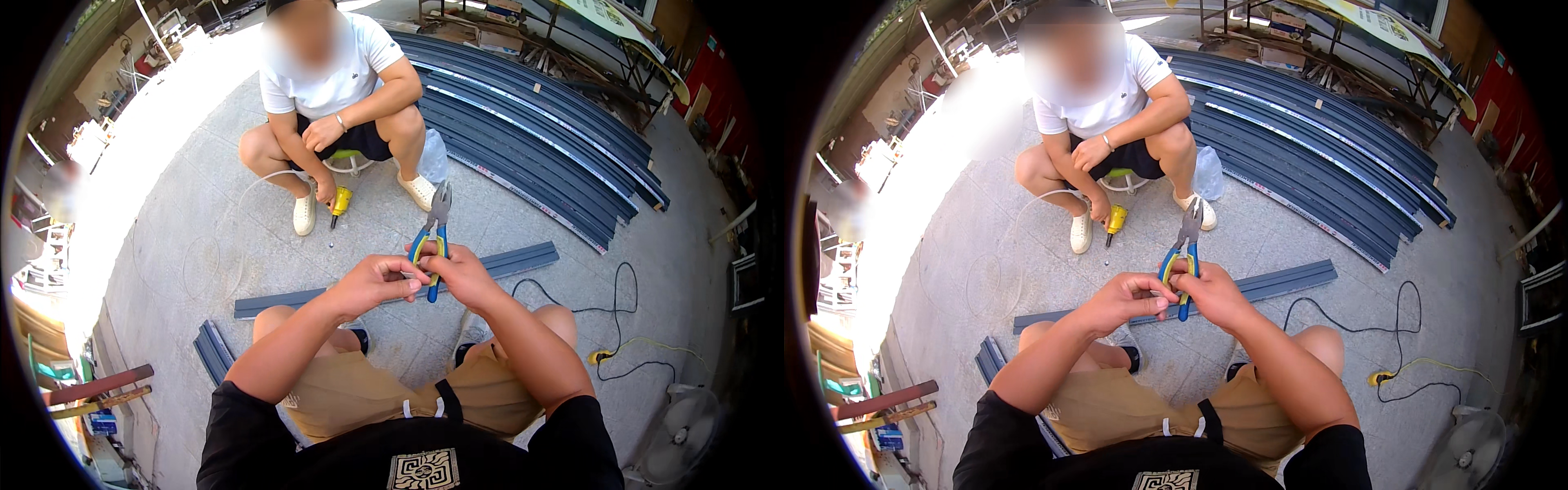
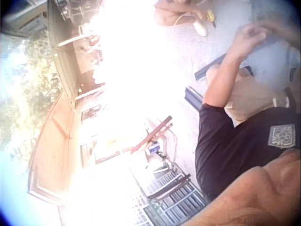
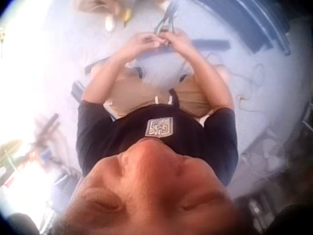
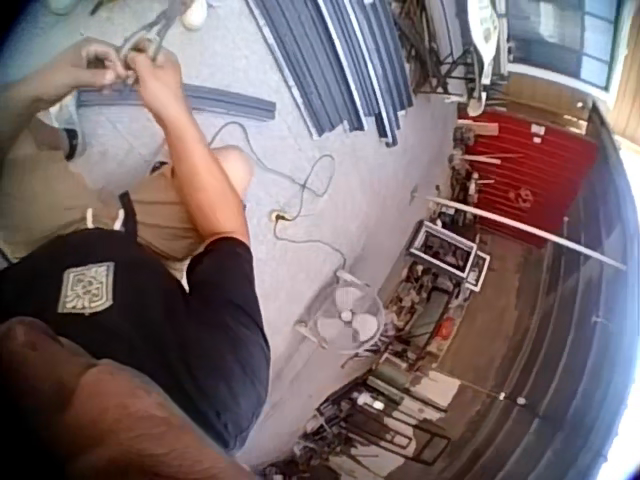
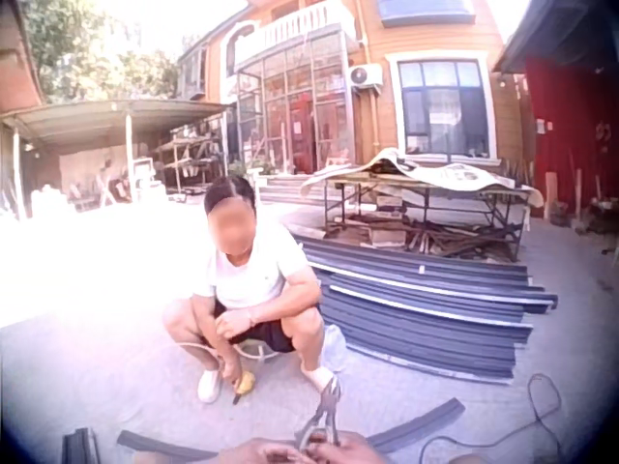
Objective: The person uses pliers to hold a small metal bracket and then uses a power drill to create a hole in a curved metal strip while an assistant holds it in place.
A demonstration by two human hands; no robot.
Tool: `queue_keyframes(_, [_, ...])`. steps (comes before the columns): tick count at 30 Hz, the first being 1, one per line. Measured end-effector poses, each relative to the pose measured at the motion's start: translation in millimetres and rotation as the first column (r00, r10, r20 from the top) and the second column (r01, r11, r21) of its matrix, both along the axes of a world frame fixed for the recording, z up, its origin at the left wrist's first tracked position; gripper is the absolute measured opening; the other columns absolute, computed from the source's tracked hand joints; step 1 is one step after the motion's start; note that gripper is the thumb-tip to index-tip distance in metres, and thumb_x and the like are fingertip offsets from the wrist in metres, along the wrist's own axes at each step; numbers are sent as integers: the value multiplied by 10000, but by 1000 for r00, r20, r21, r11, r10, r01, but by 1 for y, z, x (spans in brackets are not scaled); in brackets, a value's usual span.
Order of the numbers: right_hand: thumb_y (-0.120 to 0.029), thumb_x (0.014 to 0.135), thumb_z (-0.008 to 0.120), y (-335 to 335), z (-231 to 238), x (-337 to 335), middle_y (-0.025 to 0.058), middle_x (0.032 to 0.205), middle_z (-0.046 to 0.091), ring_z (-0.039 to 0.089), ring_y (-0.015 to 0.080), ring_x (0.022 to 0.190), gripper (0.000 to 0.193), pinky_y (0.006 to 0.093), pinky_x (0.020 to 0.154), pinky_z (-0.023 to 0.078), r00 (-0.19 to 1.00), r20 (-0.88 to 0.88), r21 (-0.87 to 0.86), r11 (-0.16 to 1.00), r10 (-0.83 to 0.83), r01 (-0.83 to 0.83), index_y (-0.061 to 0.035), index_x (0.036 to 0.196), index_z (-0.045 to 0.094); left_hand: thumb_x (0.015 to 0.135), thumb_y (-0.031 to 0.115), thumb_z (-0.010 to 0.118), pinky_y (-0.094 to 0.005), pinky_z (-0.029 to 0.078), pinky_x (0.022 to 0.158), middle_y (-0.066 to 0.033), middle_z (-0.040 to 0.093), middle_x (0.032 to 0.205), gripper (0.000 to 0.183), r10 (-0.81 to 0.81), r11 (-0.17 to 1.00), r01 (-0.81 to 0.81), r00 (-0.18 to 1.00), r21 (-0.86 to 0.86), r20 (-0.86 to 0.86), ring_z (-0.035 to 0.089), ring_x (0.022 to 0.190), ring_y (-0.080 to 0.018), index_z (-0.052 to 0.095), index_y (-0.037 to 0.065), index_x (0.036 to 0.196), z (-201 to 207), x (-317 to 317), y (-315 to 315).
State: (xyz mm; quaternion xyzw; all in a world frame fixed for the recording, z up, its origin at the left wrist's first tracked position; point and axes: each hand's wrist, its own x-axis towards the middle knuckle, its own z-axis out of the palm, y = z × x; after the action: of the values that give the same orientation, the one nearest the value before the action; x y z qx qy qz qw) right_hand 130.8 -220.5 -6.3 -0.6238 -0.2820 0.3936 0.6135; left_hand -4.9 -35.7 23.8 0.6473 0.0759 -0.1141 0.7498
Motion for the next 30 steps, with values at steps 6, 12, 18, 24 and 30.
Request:
queue_keyframes(6, [-98, 1027, 577, -20, -10, 18, 130, 1200, 767, 764, 201, 996, 300, 350, 879, 600, 980, -140, -34, 989, 140, -146, 49, 1238, 732, 1052, 152, 738, -266, 526, 879, -5, 698, 1120, 178, -90, 995, 89, 995, 43, 47, 642, 988, -92, 788, 43, 1184, -18, -5, 19])
queue_keyframes(12, [-138, 970, 612, -14, -16, 24, 226, 1471, 631, 582, 361, 1408, 175, 495, 1210, 428, 947, -289, 270, 961, 140, -59, -5, 1020, 715, 1074, 190, 712, -289, 528, 940, -6, 686, 1143, 241, 209, 968, -226, 966, 104, 154, 637, 1020, -101, 768, 31, 1246, -12, 4, 26])
queue_keyframes(18, [-239, 995, 637, -14, 0, 3, 231, 1501, 613, 571, 351, 1426, 241, 492, 1186, 441, 931, -269, 195, 961, 246, -198, -18, 1047, 717, 1092, 210, 684, -310, 557, 961, -54, 714, 1124, 362, 550, 832, -540, 833, -124, 56, 675, 1030, -129, 664, 13, 1395, -4, 5, 40])
queue_keyframes(24, [-282, 1090, 619, -4, -7, -32, 129, 1270, 679, 620, 278, 1332, 281, 445, 1113, 477, 900, -244, 157, 931, 361, -331, -24, 1032, 712, 1073, 169, 686, -313, 597, 907, -118, 768, 1161, 253, 672, 740, -668, 737, -77, 73, 733, 983, -155, 656, 46, 1293, -7, 4, 38])
queue_keyframes(30, [-279, 1079, 673, 2, -19, -47, 142, 1219, 676, 639, 227, 1098, 281, 379, 998, 500, 962, 137, -61, 972, 235, -229, -11, 1000, 707, 1060, 185, 679, -322, 586, 920, -131, 780, 1205, 189, 725, 676, -716, 688, -173, -15, 750, 1017, -189, 650, 51, 1190, -7, -2, 37])
